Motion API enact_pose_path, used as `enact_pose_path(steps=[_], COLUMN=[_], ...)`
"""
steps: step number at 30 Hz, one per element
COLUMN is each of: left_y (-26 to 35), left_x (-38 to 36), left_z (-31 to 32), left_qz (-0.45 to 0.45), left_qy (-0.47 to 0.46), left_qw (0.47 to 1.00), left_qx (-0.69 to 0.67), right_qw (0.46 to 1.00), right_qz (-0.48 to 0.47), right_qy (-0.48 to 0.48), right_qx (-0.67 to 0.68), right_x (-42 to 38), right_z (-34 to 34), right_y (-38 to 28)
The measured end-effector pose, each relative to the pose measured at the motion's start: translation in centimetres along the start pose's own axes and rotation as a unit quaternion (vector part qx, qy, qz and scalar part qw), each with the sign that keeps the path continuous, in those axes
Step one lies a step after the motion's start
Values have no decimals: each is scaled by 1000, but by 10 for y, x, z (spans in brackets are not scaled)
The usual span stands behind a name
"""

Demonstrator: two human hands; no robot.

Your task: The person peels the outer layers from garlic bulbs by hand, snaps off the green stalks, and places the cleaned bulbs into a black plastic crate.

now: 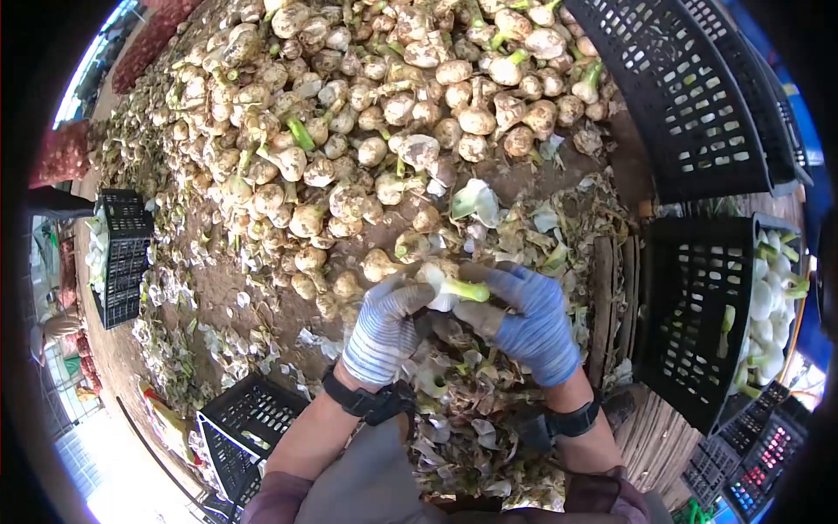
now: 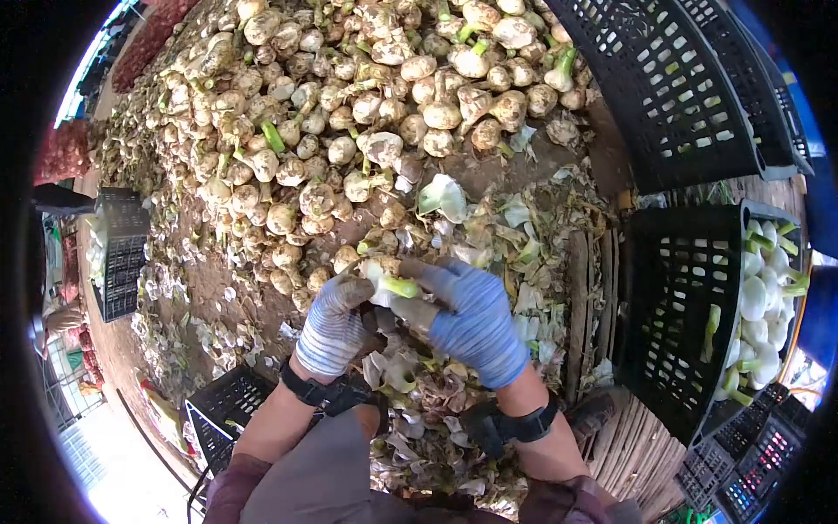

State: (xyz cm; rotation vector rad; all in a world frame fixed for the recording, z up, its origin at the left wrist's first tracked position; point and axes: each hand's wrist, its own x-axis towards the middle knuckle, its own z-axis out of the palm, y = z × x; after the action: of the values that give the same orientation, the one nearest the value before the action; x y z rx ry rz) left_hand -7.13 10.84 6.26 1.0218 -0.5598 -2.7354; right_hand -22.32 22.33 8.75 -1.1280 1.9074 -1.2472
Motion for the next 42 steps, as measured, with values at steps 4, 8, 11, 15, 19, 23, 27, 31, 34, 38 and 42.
enact_pose_path(steps=[4,8,11,15,19,23,27,31,34,38,42], left_y=[0,1,1,4,0,-3,-8,-7,-6,-8,-8], left_x=[-1,-6,-6,-9,-17,-7,-5,-10,-15,-16,-23], left_z=[16,6,0,6,-18,-19,-21,-13,-5,-4,-15], left_qz=[37,19,13,23,-101,-32,-18,-27,-9,-25,15], left_qy=[93,93,87,15,-11,33,56,44,-7,-78,-6], left_qw=[992,992,994,998,993,998,998,998,999,996,998], left_qx=[71,82,72,56,55,-36,-20,-36,-36,-28,55], right_qw=[984,987,985,979,989,991,967,990,919,894,823], right_qz=[-62,-60,-75,-61,-13,73,94,32,203,203,252], right_qy=[77,76,83,76,69,6,-42,-34,35,161,208], right_qx=[-147,-127,-129,-179,-131,110,235,132,336,366,464], right_x=[-10,-12,-9,-2,14,8,-11,-19,-18,-18,0], right_z=[21,21,26,22,11,1,5,9,5,13,-12], right_y=[16,9,14,15,42,29,15,25,12,39,63])
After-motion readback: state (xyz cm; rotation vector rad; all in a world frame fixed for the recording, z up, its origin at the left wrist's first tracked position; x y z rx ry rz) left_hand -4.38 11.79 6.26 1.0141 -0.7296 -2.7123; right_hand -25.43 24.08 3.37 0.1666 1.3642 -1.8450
